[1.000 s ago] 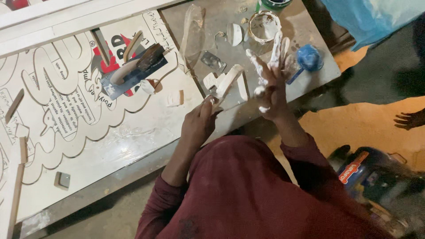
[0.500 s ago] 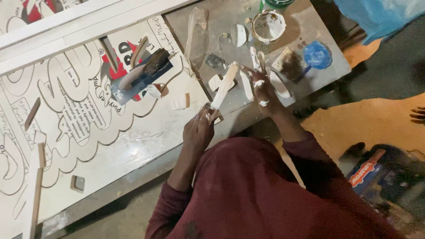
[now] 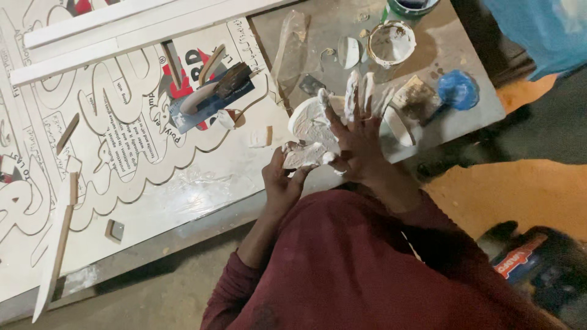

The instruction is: The person applies a white putty-like substance by hand to several small wooden cutout pieces on a workbench. They repeatedly pick up each piece, spread the substance over its surface, and place it back down.

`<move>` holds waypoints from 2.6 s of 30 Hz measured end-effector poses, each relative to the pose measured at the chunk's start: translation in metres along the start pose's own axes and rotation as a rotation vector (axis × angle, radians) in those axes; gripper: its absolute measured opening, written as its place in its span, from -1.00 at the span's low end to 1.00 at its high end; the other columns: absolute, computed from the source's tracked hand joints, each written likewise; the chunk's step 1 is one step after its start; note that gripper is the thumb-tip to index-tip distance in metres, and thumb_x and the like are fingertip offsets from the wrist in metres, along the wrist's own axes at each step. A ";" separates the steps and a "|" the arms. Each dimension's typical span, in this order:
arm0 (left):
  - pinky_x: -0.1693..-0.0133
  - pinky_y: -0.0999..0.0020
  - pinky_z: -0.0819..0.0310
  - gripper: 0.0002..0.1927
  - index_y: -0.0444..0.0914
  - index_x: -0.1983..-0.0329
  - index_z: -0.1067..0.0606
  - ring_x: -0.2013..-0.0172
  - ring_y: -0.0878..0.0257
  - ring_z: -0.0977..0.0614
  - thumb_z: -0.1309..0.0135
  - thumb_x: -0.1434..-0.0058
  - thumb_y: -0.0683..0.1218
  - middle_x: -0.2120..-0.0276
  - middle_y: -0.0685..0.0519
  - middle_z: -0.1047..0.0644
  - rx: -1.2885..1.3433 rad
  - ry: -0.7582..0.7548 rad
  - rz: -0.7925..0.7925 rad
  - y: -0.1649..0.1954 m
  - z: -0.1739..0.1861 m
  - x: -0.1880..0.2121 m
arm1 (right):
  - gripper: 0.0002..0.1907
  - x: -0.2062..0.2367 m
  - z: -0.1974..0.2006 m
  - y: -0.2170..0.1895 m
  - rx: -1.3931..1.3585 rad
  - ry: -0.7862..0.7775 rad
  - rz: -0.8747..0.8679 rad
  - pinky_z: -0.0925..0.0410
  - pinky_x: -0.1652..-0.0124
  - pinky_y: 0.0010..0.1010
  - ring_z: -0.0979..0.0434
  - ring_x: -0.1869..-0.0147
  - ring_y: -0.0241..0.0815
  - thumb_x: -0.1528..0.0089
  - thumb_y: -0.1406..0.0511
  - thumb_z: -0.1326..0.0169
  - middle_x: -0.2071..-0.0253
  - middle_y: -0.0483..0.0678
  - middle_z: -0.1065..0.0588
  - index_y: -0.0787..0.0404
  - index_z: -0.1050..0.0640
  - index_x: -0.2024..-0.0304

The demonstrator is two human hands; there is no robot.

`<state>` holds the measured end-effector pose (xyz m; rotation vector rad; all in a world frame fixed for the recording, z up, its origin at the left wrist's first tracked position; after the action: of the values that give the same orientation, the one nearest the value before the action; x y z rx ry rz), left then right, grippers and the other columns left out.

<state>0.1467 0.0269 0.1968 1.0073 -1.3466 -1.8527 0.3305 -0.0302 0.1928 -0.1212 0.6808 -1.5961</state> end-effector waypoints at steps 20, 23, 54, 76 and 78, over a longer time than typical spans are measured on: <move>0.24 0.47 -0.63 -0.58 -0.39 -0.13 -0.40 0.19 0.34 -0.70 -0.21 -0.22 -0.34 0.18 -0.05 -0.66 -0.057 0.056 0.106 -0.014 -0.063 -0.009 | 0.08 0.009 0.017 0.052 -0.093 -0.129 -0.093 0.17 -0.30 0.56 0.27 -0.65 0.55 -0.24 -0.55 0.60 -0.62 0.36 0.33 -0.17 0.02 -0.61; 0.14 0.44 -0.65 -0.54 -0.40 -0.20 -0.39 0.11 0.31 -0.67 -0.12 -0.22 -0.38 0.12 -0.07 -0.63 0.031 0.052 0.121 -0.020 -0.075 -0.008 | 0.09 0.006 0.003 0.054 0.060 -0.190 0.016 0.37 -0.36 0.71 0.42 -0.66 0.59 -0.19 -0.50 0.63 -0.62 0.28 0.38 -0.19 -0.05 -0.62; 0.05 0.47 -0.52 -0.55 -0.41 -0.14 -0.42 0.09 0.34 -0.62 -0.27 -0.19 -0.31 0.11 -0.04 -0.63 0.146 0.315 0.305 -0.049 -0.086 0.021 | -0.09 0.010 -0.008 0.123 -0.052 -0.114 -0.039 0.33 -0.46 0.51 0.33 -0.69 0.42 -0.35 -0.41 0.60 -0.63 0.21 0.32 -0.21 0.06 -0.63; 0.06 0.43 -0.59 -0.55 -0.35 -0.20 -0.39 0.06 0.34 -0.65 -0.24 -0.28 -0.24 0.07 -0.05 -0.65 0.073 0.251 0.262 -0.069 -0.071 0.018 | 0.21 0.046 -0.055 0.103 -0.131 -0.389 0.254 0.40 -0.40 0.43 0.08 -0.62 0.38 -0.14 -0.50 0.69 0.25 0.15 -0.31 0.04 -0.13 -0.58; 0.05 0.41 -0.57 -0.57 -0.35 -0.20 -0.40 0.07 0.32 -0.66 -0.24 -0.30 -0.25 0.10 -0.08 -0.67 0.073 0.267 0.248 -0.073 -0.067 0.018 | 0.09 0.051 -0.053 0.094 -0.164 -0.352 0.276 0.36 -0.45 0.33 0.17 -0.62 0.46 -0.21 -0.47 0.65 -0.21 0.50 -0.19 -0.05 -0.17 -0.55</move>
<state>0.1914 0.0005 0.1101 1.0321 -1.3183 -1.4412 0.3805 -0.0587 0.0879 -0.4027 0.5260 -1.2139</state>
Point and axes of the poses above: each hand's wrist, its own x-axis away from the middle knuckle, its own z-axis out of the back of the hand, y = z × x, the point moved 6 cm from there along -x, towards the middle knuckle
